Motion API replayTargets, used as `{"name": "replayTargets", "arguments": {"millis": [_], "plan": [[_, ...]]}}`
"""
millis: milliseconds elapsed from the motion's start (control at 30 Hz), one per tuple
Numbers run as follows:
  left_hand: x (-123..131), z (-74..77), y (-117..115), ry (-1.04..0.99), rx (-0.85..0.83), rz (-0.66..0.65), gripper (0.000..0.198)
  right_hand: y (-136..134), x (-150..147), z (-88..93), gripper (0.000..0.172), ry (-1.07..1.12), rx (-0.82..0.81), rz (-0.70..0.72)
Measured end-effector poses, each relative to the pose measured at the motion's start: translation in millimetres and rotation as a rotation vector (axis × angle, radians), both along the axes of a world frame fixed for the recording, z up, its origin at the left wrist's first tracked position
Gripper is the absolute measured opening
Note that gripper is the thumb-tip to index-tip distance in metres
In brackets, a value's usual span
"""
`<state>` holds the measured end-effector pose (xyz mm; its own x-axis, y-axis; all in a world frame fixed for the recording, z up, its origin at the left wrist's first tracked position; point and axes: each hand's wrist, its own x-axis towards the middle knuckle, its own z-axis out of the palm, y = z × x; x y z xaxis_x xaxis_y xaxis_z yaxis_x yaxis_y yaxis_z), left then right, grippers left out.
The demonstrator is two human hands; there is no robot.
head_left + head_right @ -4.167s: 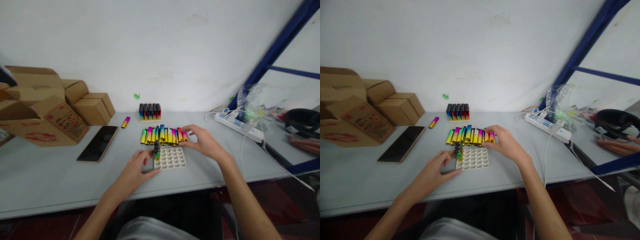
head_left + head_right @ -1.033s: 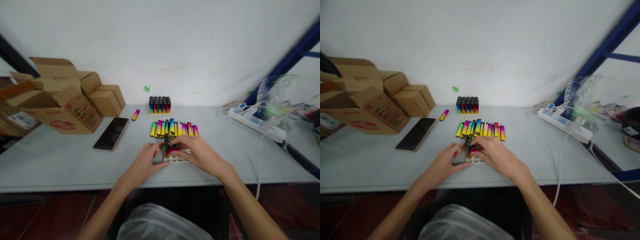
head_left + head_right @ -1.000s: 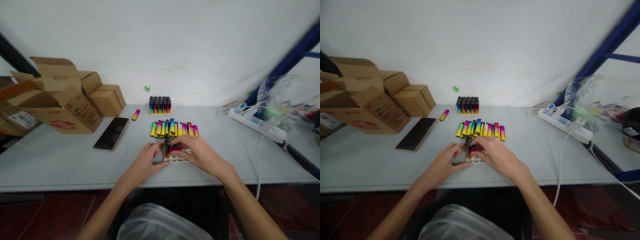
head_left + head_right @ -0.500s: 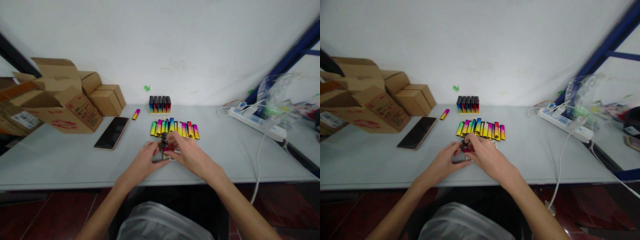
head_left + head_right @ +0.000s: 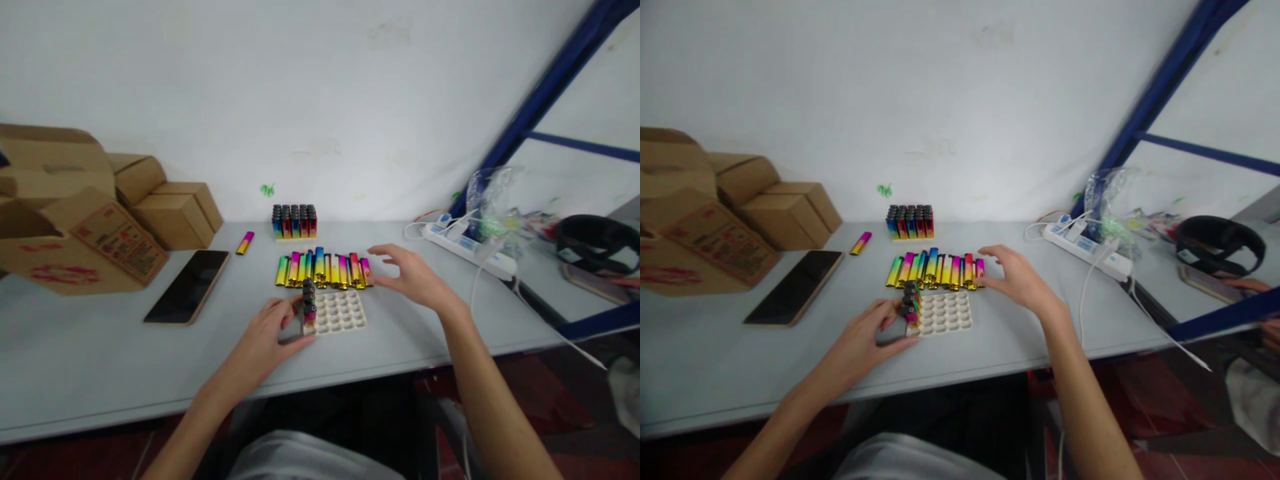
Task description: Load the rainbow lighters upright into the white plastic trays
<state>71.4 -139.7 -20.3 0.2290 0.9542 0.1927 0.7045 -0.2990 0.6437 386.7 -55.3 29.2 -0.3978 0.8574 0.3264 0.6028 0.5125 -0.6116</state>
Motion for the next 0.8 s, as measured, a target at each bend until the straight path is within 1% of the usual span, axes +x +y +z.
{"name": "replayTargets", "arguments": {"millis": [67,100,167,233,300,367,433,533,600,667,733,767,800], "plan": [[0,0.4,0,0.001,0.004,-0.003,0.038,11,9,-15.3,0.067,-0.063,-0.045,0.054],[0,0.6,0,0.004,0.003,-0.004,0.037,14,10,-21.8,0.074,-0.087,-0.065,0.073],[0,0.7,0,0.014,0.003,-0.001,0.036,19,9,-30.0,0.079,-0.119,-0.078,0.093],[0,0.2,0,0.022,-0.003,0.002,0.037,20,7,-31.3,0.074,-0.127,-0.06,0.107],[-1,-0.9,1,0.022,-0.009,-0.002,0.038,19,7,-27.5,0.061,-0.121,-0.042,0.119],[-2,-2.1,1,0.022,-0.009,-0.006,0.039,16,9,-21.6,0.049,-0.084,-0.064,0.103],[-2,-3.0,1,0.024,-0.003,-0.006,0.039,12,11,-15.8,0.044,-0.002,-0.115,0.088],[-2,-3.2,1,0.023,0.007,-0.009,0.037,7,8,-9.4,0.042,0.188,-0.223,0.15],[-2,-2.8,1,0.018,0.009,-0.01,0.036,4,2,-6.6,0.034,0.31,-0.281,0.194],[-2,-2.6,1,0.02,0.006,-0.012,0.035,3,-6,-4.6,0.026,0.412,-0.292,0.211],[-2,-3.3,1,0.021,0.007,-0.015,0.035,1,-15,-2.9,0.024,0.505,-0.294,0.222],[-2,-4.0,1,0.02,0.007,-0.014,0.036,0,-18,-2.0,0.03,0.557,-0.305,0.224],[-3,-4.9,1,0.019,0.007,-0.014,0.036,-2,-22,-1.1,0.04,0.608,-0.328,0.221]]}}
